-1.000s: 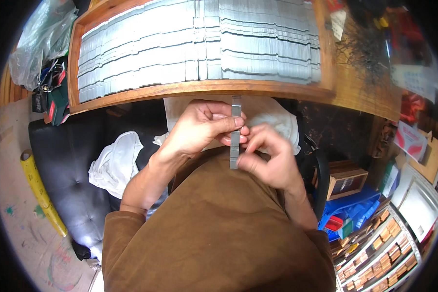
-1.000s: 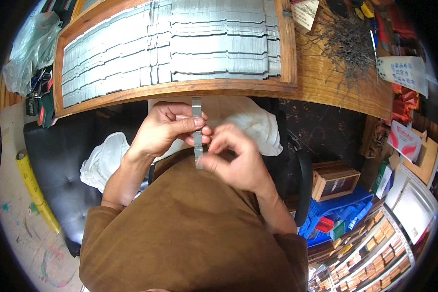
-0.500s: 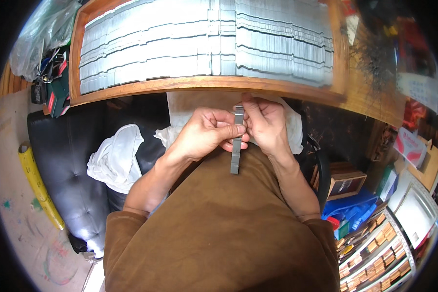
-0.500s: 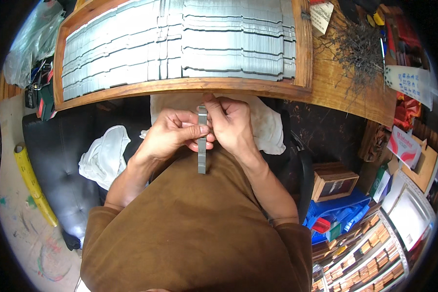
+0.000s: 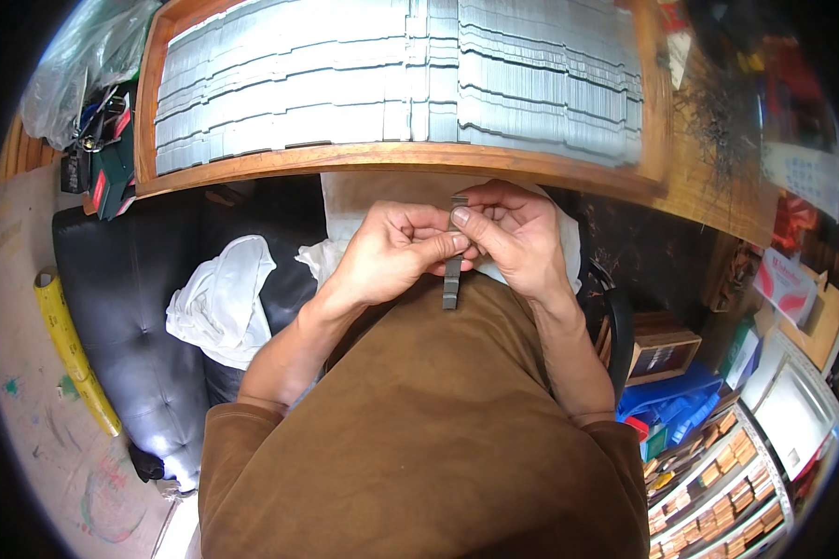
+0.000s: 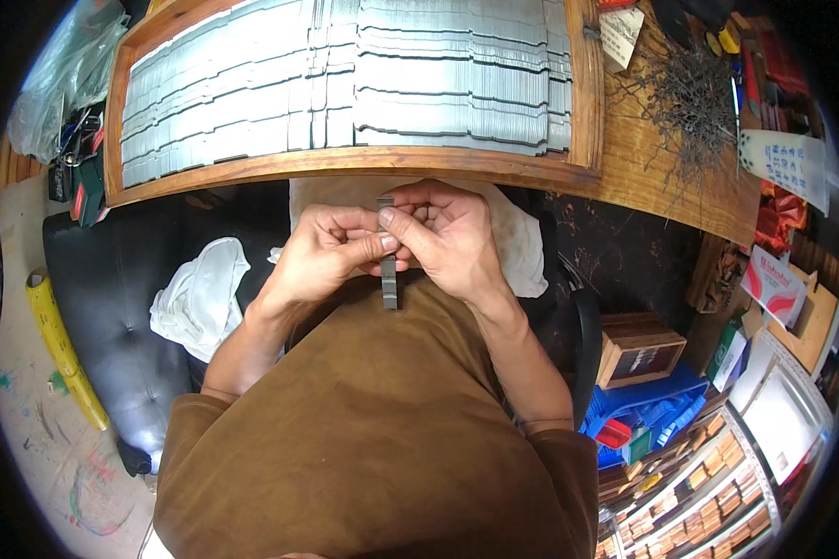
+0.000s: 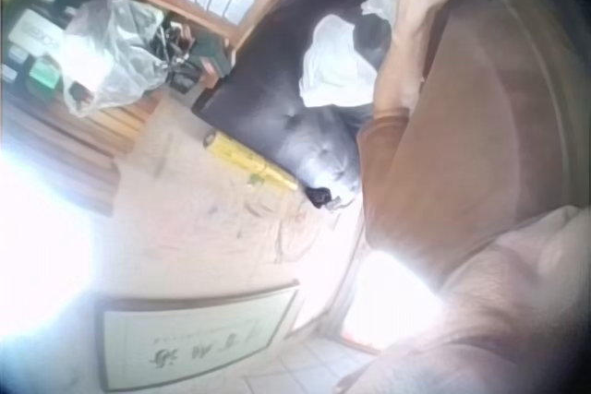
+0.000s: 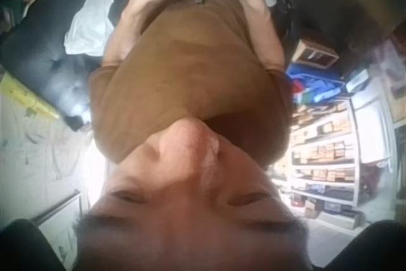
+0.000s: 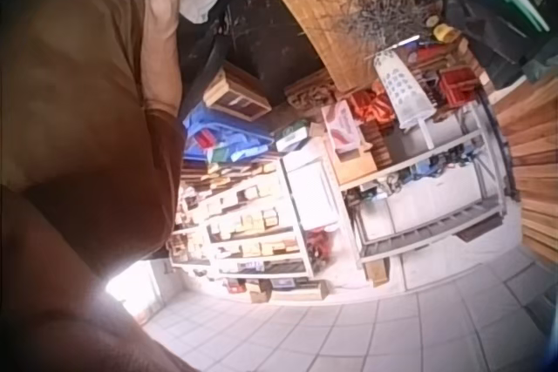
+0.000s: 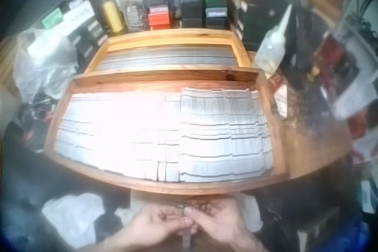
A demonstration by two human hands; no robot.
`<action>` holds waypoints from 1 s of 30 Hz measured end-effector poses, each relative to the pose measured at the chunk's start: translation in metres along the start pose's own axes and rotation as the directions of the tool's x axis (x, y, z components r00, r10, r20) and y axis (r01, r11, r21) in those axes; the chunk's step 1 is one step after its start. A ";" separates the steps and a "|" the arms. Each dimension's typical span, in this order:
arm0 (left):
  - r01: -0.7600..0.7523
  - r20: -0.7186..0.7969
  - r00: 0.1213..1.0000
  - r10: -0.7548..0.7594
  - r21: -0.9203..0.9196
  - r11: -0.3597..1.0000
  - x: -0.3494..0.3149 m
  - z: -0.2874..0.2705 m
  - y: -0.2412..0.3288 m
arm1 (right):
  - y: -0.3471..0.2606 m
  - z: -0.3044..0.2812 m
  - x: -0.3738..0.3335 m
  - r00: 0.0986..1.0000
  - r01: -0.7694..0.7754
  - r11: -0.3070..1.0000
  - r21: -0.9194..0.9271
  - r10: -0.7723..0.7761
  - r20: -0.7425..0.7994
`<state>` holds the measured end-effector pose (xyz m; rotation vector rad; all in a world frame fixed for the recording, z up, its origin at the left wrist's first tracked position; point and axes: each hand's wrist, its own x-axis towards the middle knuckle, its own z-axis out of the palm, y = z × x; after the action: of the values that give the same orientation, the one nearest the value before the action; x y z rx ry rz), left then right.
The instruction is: The person handles small gray plastic strips and pins, repeatedly inserting pins into the strips and placing them into a wooden tray. The person also lifts and repositions the tray during the process.
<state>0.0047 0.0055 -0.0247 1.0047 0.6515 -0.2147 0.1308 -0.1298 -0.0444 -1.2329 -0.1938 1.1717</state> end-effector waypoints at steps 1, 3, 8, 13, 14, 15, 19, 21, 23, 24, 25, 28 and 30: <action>0.004 -0.004 1.000 -0.004 -0.003 1.000 -0.001 0.000 0.000 | 0.000 0.000 0.000 1.000 -0.002 1.000 0.003 0.002 0.004; 0.011 -0.007 1.000 -0.011 -0.009 1.000 -0.001 0.000 0.000 | -0.001 0.000 0.000 1.000 -0.006 1.000 0.008 0.006 0.013; 0.025 -0.004 1.000 -0.025 -0.003 1.000 -0.001 0.002 0.003 | 0.001 -0.002 0.001 0.999 0.038 0.999 0.020 -0.038 0.022; 0.050 0.012 0.999 -0.050 -0.013 0.999 -0.001 -0.001 0.001 | 0.003 -0.004 0.001 0.999 0.032 0.999 0.005 -0.032 0.020; 0.049 0.014 0.999 -0.048 -0.013 0.999 -0.001 -0.001 0.000 | 0.004 -0.004 0.002 0.999 0.032 0.999 0.005 -0.032 0.016; 0.048 0.016 0.999 -0.047 -0.014 0.999 0.000 -0.001 0.000 | 0.004 -0.005 0.002 0.999 0.030 1.000 0.005 -0.030 0.012; 0.053 0.025 0.998 -0.052 -0.034 0.998 0.001 -0.002 -0.002 | 0.007 -0.005 0.003 0.999 0.041 0.999 -0.009 -0.041 0.006; 0.054 0.028 0.998 -0.053 -0.041 0.998 0.001 -0.002 -0.002 | 0.008 -0.007 0.004 0.999 0.035 0.999 -0.008 -0.035 0.010; 0.049 0.028 0.998 -0.048 -0.036 0.998 0.002 -0.002 -0.003 | 0.011 -0.007 0.005 0.999 0.053 0.999 -0.008 -0.053 0.007; 0.049 0.027 0.998 -0.048 -0.032 0.998 0.002 -0.002 -0.003 | 0.011 -0.006 0.005 0.998 0.061 0.998 -0.008 -0.061 0.005; 0.050 0.026 0.998 -0.049 -0.028 0.998 0.002 -0.003 -0.003 | 0.011 -0.006 0.005 0.998 0.059 0.998 -0.010 -0.059 0.007; 0.054 0.015 0.998 -0.054 -0.038 0.998 0.000 -0.001 -0.003 | 0.010 -0.006 0.005 0.999 0.049 0.999 -0.016 -0.049 0.012; 0.058 0.012 0.998 -0.057 -0.040 0.998 -0.001 0.000 -0.002 | 0.009 -0.006 0.004 0.999 0.040 0.999 -0.023 -0.039 0.014</action>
<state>0.0031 0.0048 -0.0255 0.9460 0.6725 -0.2565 0.1315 -0.1311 -0.0557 -1.2368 -0.2412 1.1466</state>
